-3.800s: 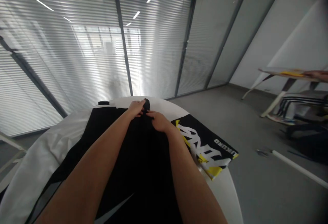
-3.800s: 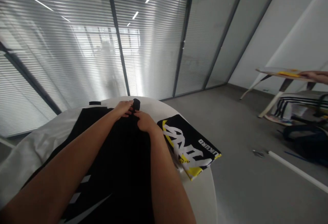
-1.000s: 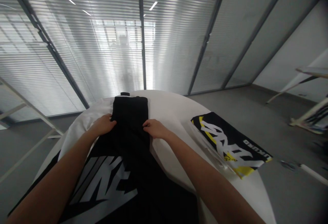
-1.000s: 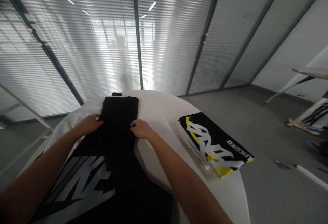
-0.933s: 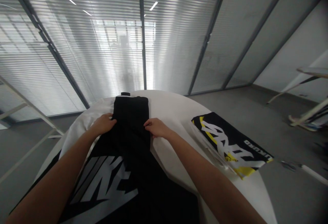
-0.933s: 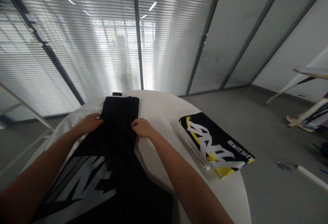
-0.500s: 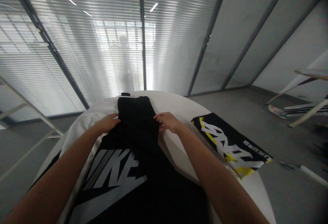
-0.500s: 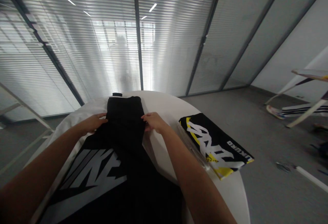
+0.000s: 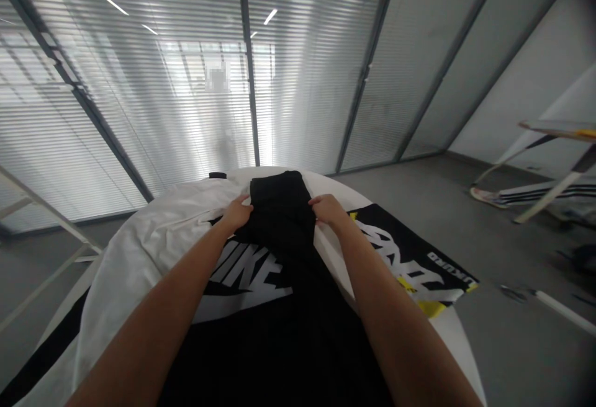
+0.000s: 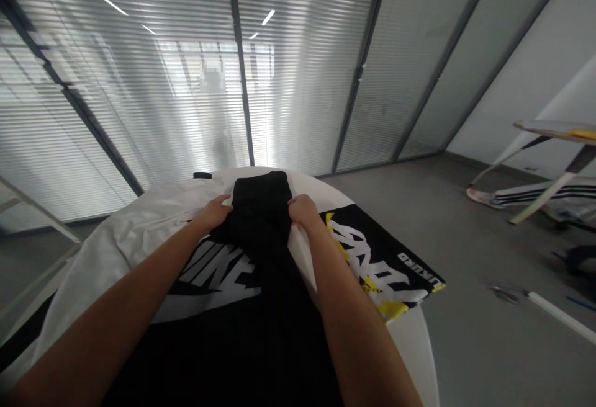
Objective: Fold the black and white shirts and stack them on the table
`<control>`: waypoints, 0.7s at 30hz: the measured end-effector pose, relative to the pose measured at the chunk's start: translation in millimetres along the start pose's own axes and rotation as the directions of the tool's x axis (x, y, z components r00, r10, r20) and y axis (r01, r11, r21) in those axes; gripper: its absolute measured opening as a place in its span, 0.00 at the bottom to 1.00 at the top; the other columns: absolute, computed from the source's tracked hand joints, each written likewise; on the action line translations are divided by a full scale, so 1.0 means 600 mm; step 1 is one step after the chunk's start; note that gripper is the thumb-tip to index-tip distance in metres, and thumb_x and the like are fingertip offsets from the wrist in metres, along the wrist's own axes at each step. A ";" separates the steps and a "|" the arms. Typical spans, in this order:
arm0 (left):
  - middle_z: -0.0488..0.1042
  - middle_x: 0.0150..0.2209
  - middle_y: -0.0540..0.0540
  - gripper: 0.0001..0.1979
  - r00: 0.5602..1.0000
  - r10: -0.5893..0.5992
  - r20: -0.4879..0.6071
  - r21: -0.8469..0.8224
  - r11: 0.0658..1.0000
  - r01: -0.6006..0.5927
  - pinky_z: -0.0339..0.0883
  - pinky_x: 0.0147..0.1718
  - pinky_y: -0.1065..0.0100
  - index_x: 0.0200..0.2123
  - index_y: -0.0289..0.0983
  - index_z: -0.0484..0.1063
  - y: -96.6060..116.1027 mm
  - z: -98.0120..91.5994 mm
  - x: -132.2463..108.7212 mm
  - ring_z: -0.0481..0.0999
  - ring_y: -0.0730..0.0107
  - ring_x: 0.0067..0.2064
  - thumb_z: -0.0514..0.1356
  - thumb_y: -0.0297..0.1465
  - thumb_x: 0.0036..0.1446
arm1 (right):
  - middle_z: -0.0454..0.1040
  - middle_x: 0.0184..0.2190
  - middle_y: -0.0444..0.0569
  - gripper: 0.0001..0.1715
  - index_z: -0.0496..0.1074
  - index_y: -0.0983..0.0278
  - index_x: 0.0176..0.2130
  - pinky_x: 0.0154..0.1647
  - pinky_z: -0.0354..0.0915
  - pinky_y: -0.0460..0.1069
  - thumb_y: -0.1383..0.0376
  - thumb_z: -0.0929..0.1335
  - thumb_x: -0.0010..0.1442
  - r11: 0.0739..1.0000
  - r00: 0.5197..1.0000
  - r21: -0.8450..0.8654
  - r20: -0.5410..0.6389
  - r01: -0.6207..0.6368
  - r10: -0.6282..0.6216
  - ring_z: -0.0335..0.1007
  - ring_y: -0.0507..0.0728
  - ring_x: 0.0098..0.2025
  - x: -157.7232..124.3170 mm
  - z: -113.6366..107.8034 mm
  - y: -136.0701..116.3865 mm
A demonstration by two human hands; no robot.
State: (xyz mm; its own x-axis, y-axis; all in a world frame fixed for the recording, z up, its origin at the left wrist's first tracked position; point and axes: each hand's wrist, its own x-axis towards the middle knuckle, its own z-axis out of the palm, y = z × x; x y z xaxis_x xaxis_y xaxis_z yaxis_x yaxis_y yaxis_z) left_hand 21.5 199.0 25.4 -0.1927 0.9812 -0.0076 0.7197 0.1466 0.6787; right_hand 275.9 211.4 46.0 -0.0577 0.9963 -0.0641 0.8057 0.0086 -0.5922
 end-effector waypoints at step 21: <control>0.75 0.27 0.47 0.40 0.947 -0.032 0.318 0.066 0.998 0.011 0.63 0.28 0.67 0.68 0.36 0.47 -0.011 -0.055 -0.249 0.73 0.65 0.26 0.57 0.40 0.55 | 0.67 0.55 0.69 0.38 0.61 0.68 0.60 0.52 0.62 0.62 0.45 0.60 0.63 0.920 0.980 -0.384 0.201 0.075 0.003 0.66 0.72 0.57 -0.188 0.013 -0.043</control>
State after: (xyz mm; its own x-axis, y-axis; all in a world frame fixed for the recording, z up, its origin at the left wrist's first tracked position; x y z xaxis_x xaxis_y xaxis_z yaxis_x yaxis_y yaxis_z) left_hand 23.6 47.5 46.2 0.0069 0.9649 -0.2627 0.7599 0.1656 0.6285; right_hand 256.9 98.1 62.0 -0.1722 0.9587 -0.2263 0.9634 0.1160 -0.2418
